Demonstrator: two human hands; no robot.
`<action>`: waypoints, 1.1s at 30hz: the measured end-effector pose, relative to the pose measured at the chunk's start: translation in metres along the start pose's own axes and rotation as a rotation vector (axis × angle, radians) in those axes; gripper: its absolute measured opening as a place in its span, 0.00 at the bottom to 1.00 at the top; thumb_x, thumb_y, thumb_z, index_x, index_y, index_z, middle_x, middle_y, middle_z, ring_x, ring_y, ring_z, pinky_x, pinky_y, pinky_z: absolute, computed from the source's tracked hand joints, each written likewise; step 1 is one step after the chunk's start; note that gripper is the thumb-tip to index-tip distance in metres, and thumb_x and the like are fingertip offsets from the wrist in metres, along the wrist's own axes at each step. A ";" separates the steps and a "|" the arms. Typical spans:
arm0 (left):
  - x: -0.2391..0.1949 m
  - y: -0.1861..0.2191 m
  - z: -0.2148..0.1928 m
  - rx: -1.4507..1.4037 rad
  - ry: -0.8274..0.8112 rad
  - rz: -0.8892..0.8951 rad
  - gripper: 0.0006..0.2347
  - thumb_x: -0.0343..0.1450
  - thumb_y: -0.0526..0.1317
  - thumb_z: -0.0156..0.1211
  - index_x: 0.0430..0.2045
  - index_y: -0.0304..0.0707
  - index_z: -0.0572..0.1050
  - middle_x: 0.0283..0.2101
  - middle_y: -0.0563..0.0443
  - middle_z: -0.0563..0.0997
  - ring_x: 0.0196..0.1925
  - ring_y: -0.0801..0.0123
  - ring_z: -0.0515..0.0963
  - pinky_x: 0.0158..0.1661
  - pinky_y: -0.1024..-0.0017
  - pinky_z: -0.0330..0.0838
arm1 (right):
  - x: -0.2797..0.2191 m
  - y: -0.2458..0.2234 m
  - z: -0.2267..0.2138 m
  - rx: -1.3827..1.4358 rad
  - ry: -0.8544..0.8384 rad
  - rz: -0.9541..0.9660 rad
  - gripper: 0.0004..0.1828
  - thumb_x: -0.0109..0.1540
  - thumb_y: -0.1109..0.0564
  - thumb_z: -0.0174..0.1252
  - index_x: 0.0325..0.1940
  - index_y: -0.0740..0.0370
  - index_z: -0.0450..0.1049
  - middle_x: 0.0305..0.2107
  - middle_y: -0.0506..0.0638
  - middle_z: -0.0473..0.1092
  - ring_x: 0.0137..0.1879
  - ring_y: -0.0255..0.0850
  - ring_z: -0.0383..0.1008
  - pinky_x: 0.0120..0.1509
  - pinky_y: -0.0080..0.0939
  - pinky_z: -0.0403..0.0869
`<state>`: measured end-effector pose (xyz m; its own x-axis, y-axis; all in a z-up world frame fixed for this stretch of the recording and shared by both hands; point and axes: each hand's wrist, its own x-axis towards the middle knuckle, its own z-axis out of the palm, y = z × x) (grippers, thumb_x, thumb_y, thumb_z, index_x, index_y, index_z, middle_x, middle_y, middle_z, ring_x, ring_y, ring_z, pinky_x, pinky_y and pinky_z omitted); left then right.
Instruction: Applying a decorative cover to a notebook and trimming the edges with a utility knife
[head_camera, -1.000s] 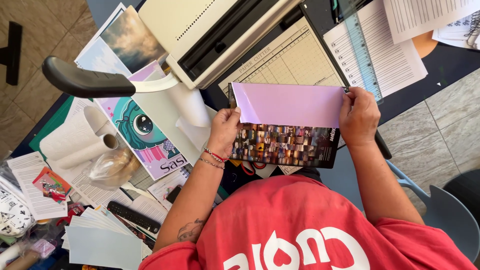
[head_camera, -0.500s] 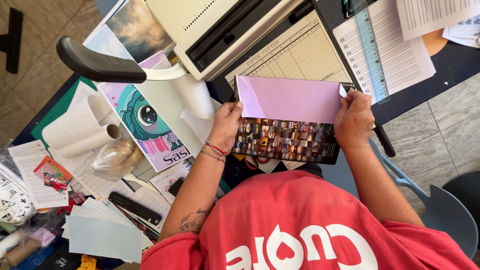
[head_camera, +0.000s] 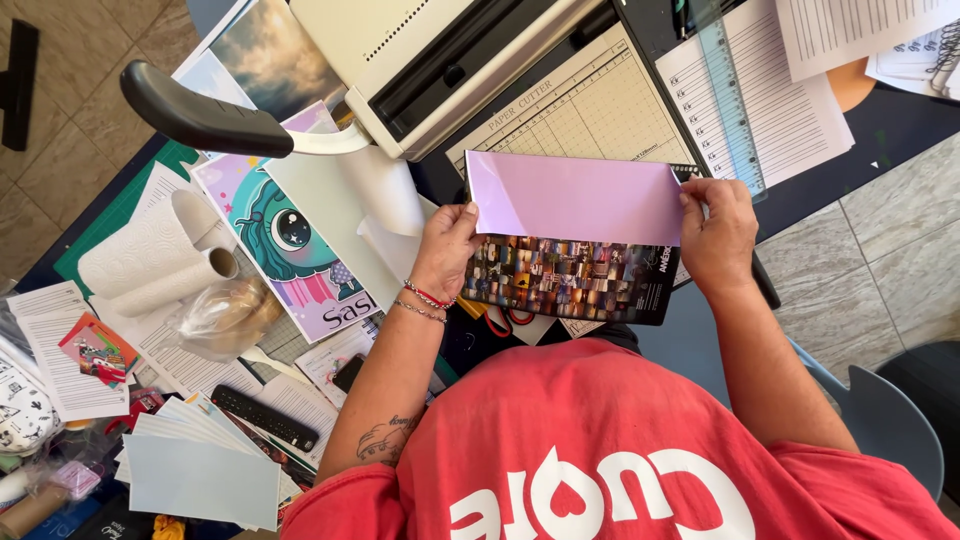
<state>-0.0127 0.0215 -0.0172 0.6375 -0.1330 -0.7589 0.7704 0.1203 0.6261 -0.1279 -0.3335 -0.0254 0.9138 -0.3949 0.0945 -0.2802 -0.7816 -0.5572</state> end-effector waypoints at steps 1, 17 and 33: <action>-0.005 0.003 0.002 0.001 -0.002 0.001 0.07 0.78 0.43 0.57 0.36 0.40 0.72 0.34 0.55 0.71 0.42 0.69 0.76 0.53 0.57 0.75 | -0.001 0.001 0.001 0.000 0.002 0.000 0.08 0.67 0.61 0.70 0.47 0.51 0.79 0.41 0.44 0.70 0.50 0.47 0.80 0.56 0.47 0.77; -0.009 0.001 -0.014 -0.021 0.016 0.058 0.08 0.77 0.44 0.59 0.37 0.39 0.72 0.34 0.59 0.70 0.42 0.76 0.74 0.54 0.59 0.75 | 0.001 -0.042 -0.018 0.148 -0.149 0.052 0.05 0.67 0.66 0.66 0.42 0.59 0.78 0.47 0.55 0.71 0.59 0.59 0.77 0.62 0.57 0.74; -0.009 0.002 -0.025 -0.054 -0.078 0.043 0.08 0.78 0.44 0.59 0.40 0.39 0.72 0.36 0.58 0.73 0.44 0.74 0.77 0.58 0.54 0.74 | 0.012 -0.030 -0.022 0.046 -0.478 0.141 0.03 0.69 0.58 0.59 0.46 0.58 0.74 0.65 0.53 0.70 0.69 0.59 0.68 0.78 0.63 0.58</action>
<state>-0.0166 0.0476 -0.0136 0.6702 -0.2023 -0.7141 0.7422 0.1797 0.6457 -0.1153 -0.3253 0.0103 0.9035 -0.2218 -0.3667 -0.4074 -0.7104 -0.5740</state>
